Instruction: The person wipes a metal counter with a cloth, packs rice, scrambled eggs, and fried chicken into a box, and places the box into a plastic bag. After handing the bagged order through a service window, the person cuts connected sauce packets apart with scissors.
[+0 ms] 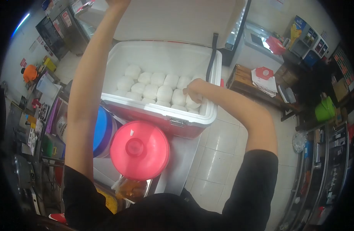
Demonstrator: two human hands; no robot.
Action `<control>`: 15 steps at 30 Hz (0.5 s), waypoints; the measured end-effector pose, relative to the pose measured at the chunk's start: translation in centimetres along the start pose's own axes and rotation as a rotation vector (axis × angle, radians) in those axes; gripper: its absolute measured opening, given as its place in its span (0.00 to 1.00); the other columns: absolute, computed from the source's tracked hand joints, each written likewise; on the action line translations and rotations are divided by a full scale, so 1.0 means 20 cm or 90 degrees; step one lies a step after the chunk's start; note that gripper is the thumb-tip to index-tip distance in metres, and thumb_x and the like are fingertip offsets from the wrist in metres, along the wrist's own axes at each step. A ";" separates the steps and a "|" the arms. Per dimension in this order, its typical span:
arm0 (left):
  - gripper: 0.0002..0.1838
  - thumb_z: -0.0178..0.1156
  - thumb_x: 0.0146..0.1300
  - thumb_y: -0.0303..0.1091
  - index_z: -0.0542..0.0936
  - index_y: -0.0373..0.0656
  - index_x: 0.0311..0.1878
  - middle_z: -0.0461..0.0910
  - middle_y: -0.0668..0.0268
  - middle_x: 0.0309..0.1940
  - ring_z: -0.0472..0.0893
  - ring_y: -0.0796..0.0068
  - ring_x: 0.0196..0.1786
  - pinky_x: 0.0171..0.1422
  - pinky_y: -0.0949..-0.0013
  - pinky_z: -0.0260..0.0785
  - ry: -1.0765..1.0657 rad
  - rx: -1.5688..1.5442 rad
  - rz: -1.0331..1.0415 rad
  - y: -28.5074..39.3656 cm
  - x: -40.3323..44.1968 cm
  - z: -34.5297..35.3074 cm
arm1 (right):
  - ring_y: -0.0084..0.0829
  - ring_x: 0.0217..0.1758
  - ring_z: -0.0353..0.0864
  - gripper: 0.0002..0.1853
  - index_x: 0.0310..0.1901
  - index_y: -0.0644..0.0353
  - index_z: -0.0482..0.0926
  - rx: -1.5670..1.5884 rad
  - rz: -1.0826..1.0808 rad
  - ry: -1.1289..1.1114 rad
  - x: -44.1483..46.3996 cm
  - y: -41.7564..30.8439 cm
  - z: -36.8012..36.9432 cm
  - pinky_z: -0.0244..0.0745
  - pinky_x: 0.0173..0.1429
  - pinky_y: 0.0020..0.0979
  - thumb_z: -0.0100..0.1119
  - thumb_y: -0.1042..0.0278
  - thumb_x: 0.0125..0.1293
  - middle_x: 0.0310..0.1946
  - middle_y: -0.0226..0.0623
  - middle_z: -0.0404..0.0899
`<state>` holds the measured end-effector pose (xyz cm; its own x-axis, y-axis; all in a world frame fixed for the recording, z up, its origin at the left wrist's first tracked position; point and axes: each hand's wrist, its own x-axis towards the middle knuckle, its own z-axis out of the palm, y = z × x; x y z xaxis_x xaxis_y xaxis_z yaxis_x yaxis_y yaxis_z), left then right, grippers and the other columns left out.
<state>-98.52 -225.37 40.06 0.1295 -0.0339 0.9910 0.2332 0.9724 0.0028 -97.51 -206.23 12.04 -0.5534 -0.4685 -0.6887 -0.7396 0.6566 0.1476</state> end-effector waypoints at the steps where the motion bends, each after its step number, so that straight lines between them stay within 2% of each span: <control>1: 0.55 0.70 0.42 0.41 0.42 0.54 0.69 0.74 0.55 0.45 0.73 0.57 0.44 0.45 0.55 0.63 -0.012 0.007 -0.012 0.01 -0.01 -0.02 | 0.37 0.52 0.73 0.37 0.49 0.47 0.72 -0.066 0.005 -0.038 0.02 -0.02 0.01 0.71 0.45 0.40 0.70 0.65 0.28 0.48 0.34 0.73; 3: 0.54 0.69 0.43 0.41 0.44 0.54 0.68 0.73 0.53 0.46 0.72 0.56 0.46 0.46 0.54 0.61 -0.012 0.013 -0.017 0.03 0.01 -0.07 | 0.38 0.50 0.74 0.43 0.52 0.47 0.70 -0.207 0.033 -0.103 0.11 -0.05 0.01 0.72 0.43 0.40 0.73 0.63 0.23 0.49 0.37 0.73; 4: 0.53 0.69 0.43 0.41 0.44 0.53 0.68 0.72 0.53 0.47 0.71 0.55 0.47 0.46 0.54 0.61 -0.008 0.009 -0.009 0.04 0.01 -0.10 | 0.38 0.47 0.75 0.44 0.53 0.51 0.69 -0.231 0.034 -0.090 0.11 -0.06 0.01 0.72 0.44 0.36 0.73 0.61 0.24 0.47 0.39 0.74; 5: 0.52 0.68 0.44 0.42 0.45 0.53 0.68 0.72 0.52 0.48 0.70 0.54 0.48 0.46 0.54 0.60 -0.004 0.005 -0.002 0.04 0.00 -0.12 | 0.39 0.46 0.76 0.43 0.53 0.53 0.69 -0.210 0.008 0.037 0.07 -0.06 0.02 0.72 0.44 0.36 0.73 0.60 0.25 0.46 0.41 0.74; 6: 0.50 0.66 0.46 0.43 0.45 0.53 0.68 0.69 0.54 0.53 0.69 0.56 0.50 0.47 0.54 0.60 0.001 0.033 -0.001 0.04 -0.01 -0.13 | 0.40 0.45 0.76 0.43 0.52 0.55 0.68 -0.192 -0.019 0.162 0.03 -0.06 0.04 0.71 0.45 0.36 0.72 0.60 0.26 0.44 0.42 0.74; 7: 0.49 0.68 0.43 0.44 0.50 0.52 0.67 0.69 0.56 0.50 0.69 0.57 0.48 0.47 0.54 0.60 -0.012 0.029 -0.014 0.03 -0.03 -0.15 | 0.41 0.44 0.76 0.42 0.52 0.58 0.68 -0.176 -0.046 0.287 -0.03 -0.05 0.05 0.71 0.45 0.36 0.72 0.59 0.27 0.43 0.44 0.74; 9: 0.47 0.70 0.38 0.47 0.59 0.50 0.64 0.71 0.61 0.43 0.70 0.58 0.45 0.45 0.56 0.61 -0.044 0.017 -0.040 0.02 -0.07 -0.22 | 0.41 0.44 0.76 0.42 0.51 0.60 0.67 0.044 -0.002 0.440 -0.25 -0.11 -0.04 0.71 0.47 0.37 0.72 0.59 0.28 0.42 0.46 0.74; 11: 0.53 0.70 0.37 0.49 0.52 0.49 0.67 0.71 0.63 0.41 0.69 0.59 0.38 0.38 0.59 0.60 0.016 0.030 -0.023 0.02 -0.14 -0.29 | 0.41 0.44 0.75 0.41 0.51 0.62 0.65 0.241 0.009 0.575 -0.58 -0.20 -0.05 0.70 0.48 0.37 0.71 0.59 0.30 0.40 0.48 0.74; 13: 0.54 0.70 0.38 0.50 0.51 0.48 0.68 0.72 0.64 0.42 0.69 0.58 0.41 0.41 0.58 0.60 0.004 0.033 -0.027 0.00 -0.24 -0.40 | 0.43 0.43 0.74 0.39 0.49 0.62 0.62 0.418 -0.005 0.690 -0.98 -0.35 0.06 0.69 0.49 0.37 0.70 0.59 0.32 0.39 0.50 0.72; 15: 0.50 0.69 0.40 0.50 0.55 0.47 0.65 0.72 0.64 0.45 0.70 0.58 0.45 0.43 0.58 0.61 0.066 0.029 -0.050 0.02 -0.38 -0.52 | 0.36 0.47 0.72 0.39 0.51 0.61 0.62 0.641 -0.097 0.760 -1.35 -0.56 0.30 0.66 0.53 0.31 0.70 0.62 0.34 0.41 0.44 0.71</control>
<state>-89.40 -227.21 31.15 0.2112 -0.1320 0.9685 0.2032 0.9751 0.0886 -72.00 -197.35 24.73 -0.8324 -0.4235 0.3575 -0.5345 0.4429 -0.7198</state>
